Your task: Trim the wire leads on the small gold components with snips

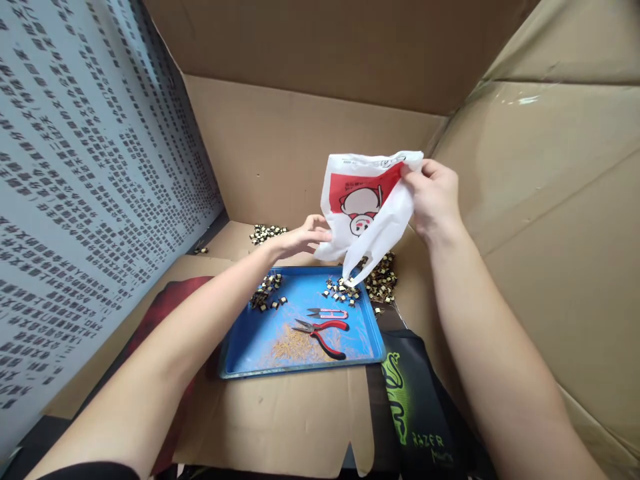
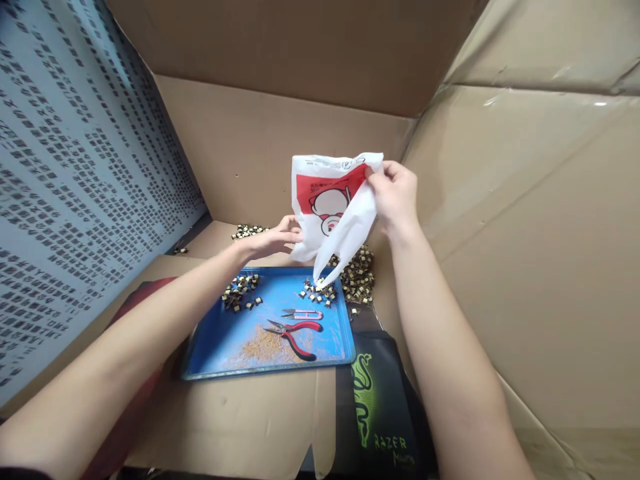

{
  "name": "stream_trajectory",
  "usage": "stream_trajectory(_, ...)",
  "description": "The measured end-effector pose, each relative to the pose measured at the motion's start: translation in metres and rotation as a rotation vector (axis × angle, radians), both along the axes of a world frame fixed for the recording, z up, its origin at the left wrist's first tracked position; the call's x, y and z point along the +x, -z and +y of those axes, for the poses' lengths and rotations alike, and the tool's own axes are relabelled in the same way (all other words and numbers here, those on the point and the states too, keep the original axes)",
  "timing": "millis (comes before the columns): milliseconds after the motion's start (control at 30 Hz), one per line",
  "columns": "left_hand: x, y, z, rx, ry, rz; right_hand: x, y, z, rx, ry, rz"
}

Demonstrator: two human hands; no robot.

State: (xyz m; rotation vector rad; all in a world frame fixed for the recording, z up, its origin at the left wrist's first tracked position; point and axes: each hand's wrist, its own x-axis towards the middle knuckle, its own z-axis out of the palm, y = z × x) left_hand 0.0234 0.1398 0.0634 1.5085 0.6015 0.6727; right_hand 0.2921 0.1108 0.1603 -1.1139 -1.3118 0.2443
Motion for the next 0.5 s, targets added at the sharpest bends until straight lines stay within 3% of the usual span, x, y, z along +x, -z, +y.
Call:
stream_trajectory(67,-0.011,-0.011,-0.006,-0.026,0.099,-0.021,-0.014,0.006,-0.004,-0.068,-0.133,0.131)
stream_trajectory(133,-0.004,-0.018,-0.02,0.052,0.138,-0.089,-0.031,0.011,-0.01,-0.125,-0.285,0.24)
stream_trajectory(233,0.02,-0.013,-0.049,0.163,0.051,-0.1,-0.047,0.016,-0.024,-0.217,-0.463,0.352)
stream_trajectory(367,0.027,0.007,-0.067,0.156,-0.205,-0.087,-0.029,0.017,-0.048,-0.248,-0.423,0.254)
stream_trajectory(433,0.016,0.009,-0.065,0.235,-0.24,-0.046,-0.007,0.014,-0.061,-0.252,-0.405,0.061)
stream_trajectory(500,0.005,0.003,-0.063,0.394,-0.194,0.022,0.012,0.01,-0.071,-0.16,-0.323,-0.163)
